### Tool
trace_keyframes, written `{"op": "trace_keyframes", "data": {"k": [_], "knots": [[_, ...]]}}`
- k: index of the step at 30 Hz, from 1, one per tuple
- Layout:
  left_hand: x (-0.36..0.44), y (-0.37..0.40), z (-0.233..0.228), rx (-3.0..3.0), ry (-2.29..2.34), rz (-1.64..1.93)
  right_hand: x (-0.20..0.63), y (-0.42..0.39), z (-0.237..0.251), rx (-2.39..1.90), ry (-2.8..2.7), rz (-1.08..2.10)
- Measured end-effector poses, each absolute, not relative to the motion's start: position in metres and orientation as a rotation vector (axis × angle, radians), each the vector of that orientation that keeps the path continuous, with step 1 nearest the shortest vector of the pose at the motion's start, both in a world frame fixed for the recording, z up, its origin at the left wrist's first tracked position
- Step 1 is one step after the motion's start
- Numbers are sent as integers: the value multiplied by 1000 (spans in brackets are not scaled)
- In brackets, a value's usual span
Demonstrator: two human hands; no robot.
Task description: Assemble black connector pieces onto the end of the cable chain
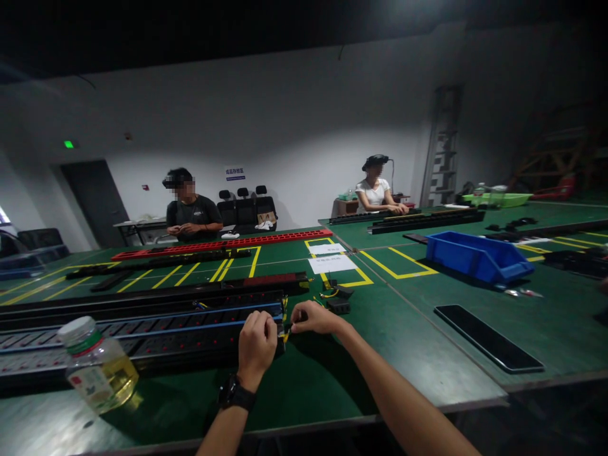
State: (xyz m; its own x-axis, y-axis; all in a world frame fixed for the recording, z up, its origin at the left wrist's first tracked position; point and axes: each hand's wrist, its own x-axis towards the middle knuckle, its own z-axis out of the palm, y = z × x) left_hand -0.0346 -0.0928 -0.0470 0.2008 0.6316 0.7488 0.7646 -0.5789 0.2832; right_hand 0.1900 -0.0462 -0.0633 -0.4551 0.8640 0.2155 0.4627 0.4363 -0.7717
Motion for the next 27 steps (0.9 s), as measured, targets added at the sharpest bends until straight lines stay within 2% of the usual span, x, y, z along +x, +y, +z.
{"op": "trace_keyframes", "data": {"k": [6, 27], "knots": [[-35, -91, -52, -2300, -1311, -1336, 197, -42, -67, -898, -1984, 1222], [-31, -97, -47, -2322, -1345, -1185, 191, -42, -80, -1014, -2180, 839]]}}
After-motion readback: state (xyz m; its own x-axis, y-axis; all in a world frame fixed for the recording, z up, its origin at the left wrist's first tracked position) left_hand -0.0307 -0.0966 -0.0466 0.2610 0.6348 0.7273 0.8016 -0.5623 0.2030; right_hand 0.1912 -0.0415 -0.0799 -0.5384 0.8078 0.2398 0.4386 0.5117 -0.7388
